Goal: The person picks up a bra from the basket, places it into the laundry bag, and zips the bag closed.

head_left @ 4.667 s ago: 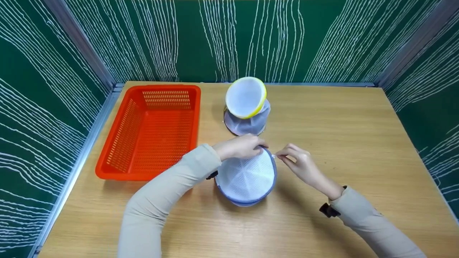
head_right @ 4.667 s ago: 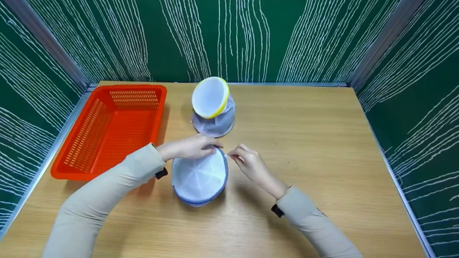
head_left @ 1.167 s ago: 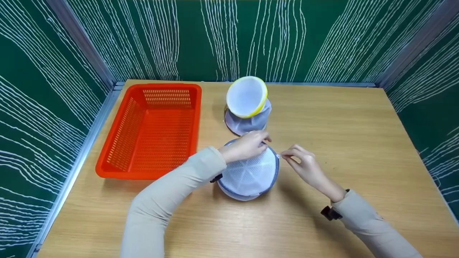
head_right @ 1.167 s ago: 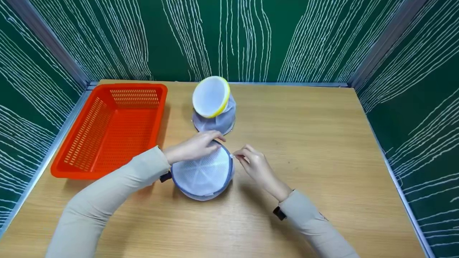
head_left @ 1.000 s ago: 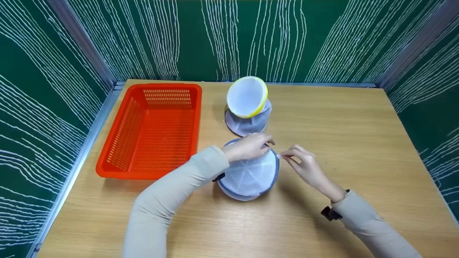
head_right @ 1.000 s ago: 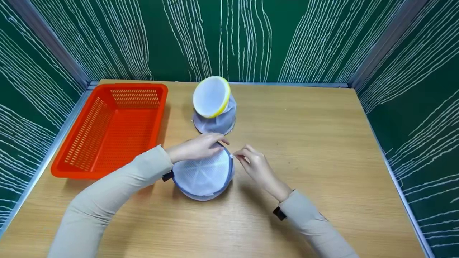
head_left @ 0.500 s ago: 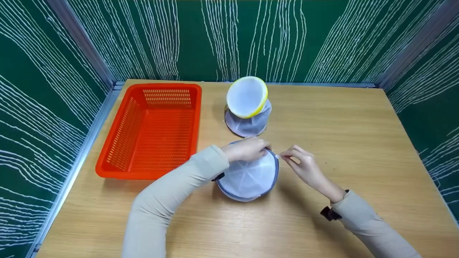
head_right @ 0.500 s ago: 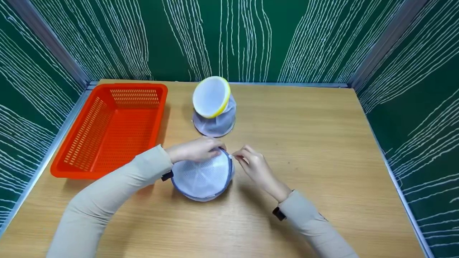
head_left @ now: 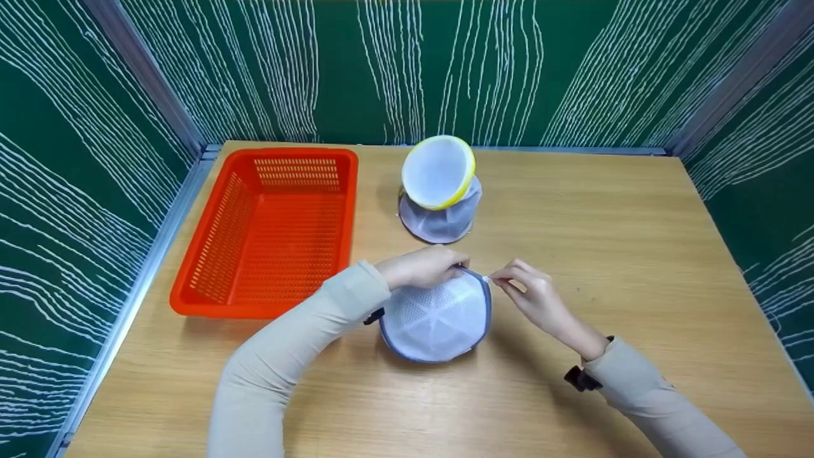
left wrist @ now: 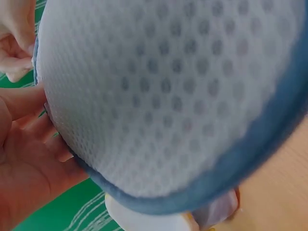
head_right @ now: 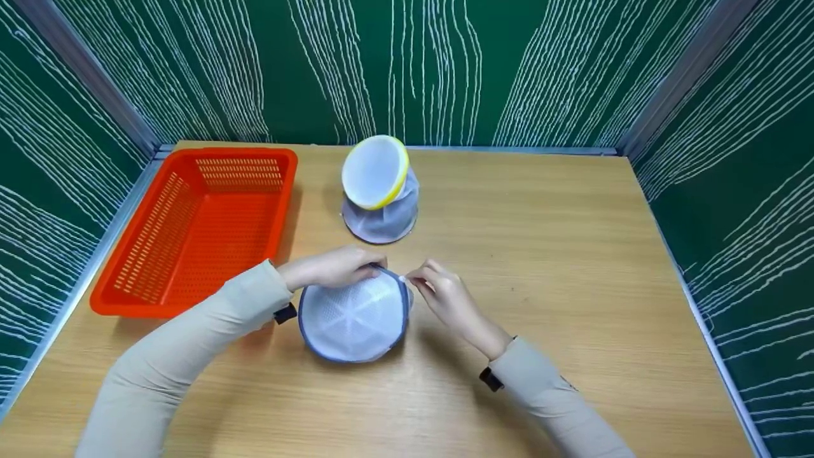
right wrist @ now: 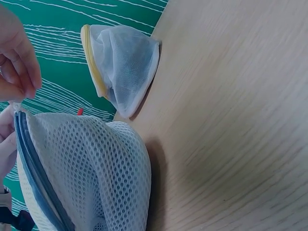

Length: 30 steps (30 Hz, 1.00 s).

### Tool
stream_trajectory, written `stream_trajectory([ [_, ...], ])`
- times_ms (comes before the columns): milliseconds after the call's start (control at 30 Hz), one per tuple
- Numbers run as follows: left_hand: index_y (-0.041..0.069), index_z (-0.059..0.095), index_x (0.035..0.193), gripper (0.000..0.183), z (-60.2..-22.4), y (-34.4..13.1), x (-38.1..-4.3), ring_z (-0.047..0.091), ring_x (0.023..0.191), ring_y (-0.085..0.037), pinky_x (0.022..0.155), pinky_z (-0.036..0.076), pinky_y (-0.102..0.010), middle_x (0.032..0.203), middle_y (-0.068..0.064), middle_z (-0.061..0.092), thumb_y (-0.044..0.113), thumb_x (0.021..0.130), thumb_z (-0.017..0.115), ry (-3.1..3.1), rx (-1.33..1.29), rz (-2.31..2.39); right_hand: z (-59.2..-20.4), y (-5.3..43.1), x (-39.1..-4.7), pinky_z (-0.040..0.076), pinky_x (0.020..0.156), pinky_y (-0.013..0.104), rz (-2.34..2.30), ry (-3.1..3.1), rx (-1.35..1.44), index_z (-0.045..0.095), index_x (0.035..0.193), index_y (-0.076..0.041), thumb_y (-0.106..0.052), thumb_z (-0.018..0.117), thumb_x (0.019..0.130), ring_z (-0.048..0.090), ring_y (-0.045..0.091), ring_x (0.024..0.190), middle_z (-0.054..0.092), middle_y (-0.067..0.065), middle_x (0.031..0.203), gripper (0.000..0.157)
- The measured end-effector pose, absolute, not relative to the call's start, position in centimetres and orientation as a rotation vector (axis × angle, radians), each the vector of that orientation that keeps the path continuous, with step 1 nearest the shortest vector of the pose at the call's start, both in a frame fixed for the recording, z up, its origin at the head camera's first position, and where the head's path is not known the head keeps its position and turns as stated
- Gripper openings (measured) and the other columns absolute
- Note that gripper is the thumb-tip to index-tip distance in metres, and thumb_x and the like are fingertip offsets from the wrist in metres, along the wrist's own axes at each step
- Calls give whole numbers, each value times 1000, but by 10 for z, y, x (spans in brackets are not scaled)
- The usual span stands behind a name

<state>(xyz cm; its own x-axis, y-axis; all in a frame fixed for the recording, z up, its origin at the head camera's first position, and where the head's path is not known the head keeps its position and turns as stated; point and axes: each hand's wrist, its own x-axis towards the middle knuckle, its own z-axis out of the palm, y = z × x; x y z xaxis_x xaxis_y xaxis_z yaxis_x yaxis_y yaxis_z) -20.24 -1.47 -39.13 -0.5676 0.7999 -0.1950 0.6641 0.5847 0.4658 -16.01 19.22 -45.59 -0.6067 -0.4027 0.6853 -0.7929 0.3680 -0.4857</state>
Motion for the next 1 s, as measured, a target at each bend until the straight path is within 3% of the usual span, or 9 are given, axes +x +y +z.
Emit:
stream_trajectory([
  [400, 1, 56, 100, 15, -402, -46, -200, 54, 95, -21, 85, 42, -32, 97, -11, 60, 8, 90, 48, 2516, 981, 896, -453, 192, -157, 44, 68, 12, 1182, -2194, 1011, 65, 81, 3, 13, 62, 73, 55, 21, 67, 59, 8, 74, 13],
  [667, -2, 55, 98, 13, -409, -62, -192, 54, 93, -23, 84, 43, -34, 97, -15, 60, 5, 89, 49, 2563, 824, 1209, -455, 196, -156, 44, 70, 11, 1216, -2207, 987, 65, 82, 2, 20, 62, 68, 56, 17, 70, 59, 7, 75, 23],
  [900, -2, 55, 98, 12, -418, -67, -184, 52, 78, -19, 70, 42, -26, 87, -14, 61, 4, 89, 48, 2568, 643, 1445, -458, 198, -157, 45, 68, 13, 1210, -2182, 980, 64, 81, 3, 21, 63, 66, 56, 22, 67, 59, 10, 74, 23],
  [1000, -3, 55, 98, 13, -421, -68, -181, 55, 84, -21, 75, 44, -27, 91, -15, 61, 3, 89, 48, 2578, 584, 1524, -456, 197, -156, 45, 67, 12, 1216, -2183, 964, 64, 79, 4, 23, 63, 63, 56, 21, 66, 59, 11, 73, 25],
])
